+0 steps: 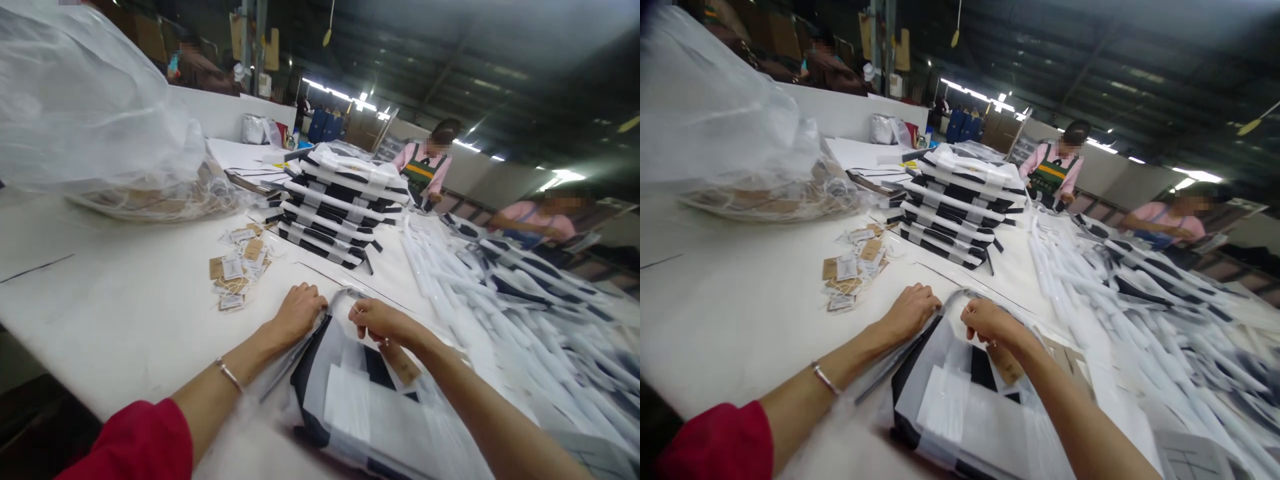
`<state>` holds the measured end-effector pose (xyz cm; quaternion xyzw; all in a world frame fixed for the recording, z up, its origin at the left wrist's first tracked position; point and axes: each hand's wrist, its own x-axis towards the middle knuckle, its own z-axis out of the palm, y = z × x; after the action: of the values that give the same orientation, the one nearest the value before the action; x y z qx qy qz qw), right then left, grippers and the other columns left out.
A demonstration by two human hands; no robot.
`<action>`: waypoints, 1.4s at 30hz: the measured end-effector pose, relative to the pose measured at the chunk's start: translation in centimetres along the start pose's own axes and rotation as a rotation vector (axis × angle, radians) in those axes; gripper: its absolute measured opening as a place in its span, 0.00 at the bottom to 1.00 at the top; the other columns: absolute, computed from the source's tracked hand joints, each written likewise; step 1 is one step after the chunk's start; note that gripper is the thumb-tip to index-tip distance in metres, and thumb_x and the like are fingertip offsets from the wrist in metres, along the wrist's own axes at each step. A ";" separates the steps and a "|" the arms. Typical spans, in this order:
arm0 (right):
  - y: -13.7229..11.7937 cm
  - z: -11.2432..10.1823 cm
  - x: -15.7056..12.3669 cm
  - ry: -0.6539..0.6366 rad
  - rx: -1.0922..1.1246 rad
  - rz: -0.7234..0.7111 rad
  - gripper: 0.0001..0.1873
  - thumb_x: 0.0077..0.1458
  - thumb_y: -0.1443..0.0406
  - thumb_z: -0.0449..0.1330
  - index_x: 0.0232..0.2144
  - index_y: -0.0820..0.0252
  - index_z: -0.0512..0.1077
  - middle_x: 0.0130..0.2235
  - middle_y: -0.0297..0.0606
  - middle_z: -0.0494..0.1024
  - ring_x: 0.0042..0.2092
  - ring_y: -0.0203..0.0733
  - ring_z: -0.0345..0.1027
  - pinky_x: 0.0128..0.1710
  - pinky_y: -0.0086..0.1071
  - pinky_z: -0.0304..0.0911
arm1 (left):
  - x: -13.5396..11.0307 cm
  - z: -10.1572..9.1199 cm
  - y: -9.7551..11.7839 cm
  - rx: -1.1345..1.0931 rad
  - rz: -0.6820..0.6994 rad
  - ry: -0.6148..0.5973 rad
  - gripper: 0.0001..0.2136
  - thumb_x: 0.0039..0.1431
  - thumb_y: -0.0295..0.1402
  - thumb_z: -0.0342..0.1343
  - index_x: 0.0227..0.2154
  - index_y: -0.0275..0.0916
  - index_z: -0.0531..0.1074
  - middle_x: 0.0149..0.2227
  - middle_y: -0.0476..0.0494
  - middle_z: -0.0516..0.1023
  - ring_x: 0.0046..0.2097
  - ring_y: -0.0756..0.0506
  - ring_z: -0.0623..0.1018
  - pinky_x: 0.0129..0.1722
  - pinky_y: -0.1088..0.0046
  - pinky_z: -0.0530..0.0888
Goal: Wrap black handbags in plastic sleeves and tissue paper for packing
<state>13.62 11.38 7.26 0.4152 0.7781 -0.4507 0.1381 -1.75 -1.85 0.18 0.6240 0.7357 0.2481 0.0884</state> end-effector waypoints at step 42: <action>1.4 1.6 1.9 -0.116 -0.026 -0.369 0.16 0.43 0.73 0.60 0.37 0.58 0.73 0.34 0.32 0.76 0.35 0.38 0.69 0.37 0.30 0.63 | 0.6 -1.0 -0.6 -0.412 -0.182 -0.045 0.05 0.51 0.27 0.52 0.24 0.40 0.71 0.30 0.47 0.75 0.32 0.46 0.72 0.32 0.72 0.64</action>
<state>13.30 11.38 4.44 0.2370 0.8376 -0.4814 0.1029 -2.82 -1.61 0.89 0.5291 0.7206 0.3700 0.2526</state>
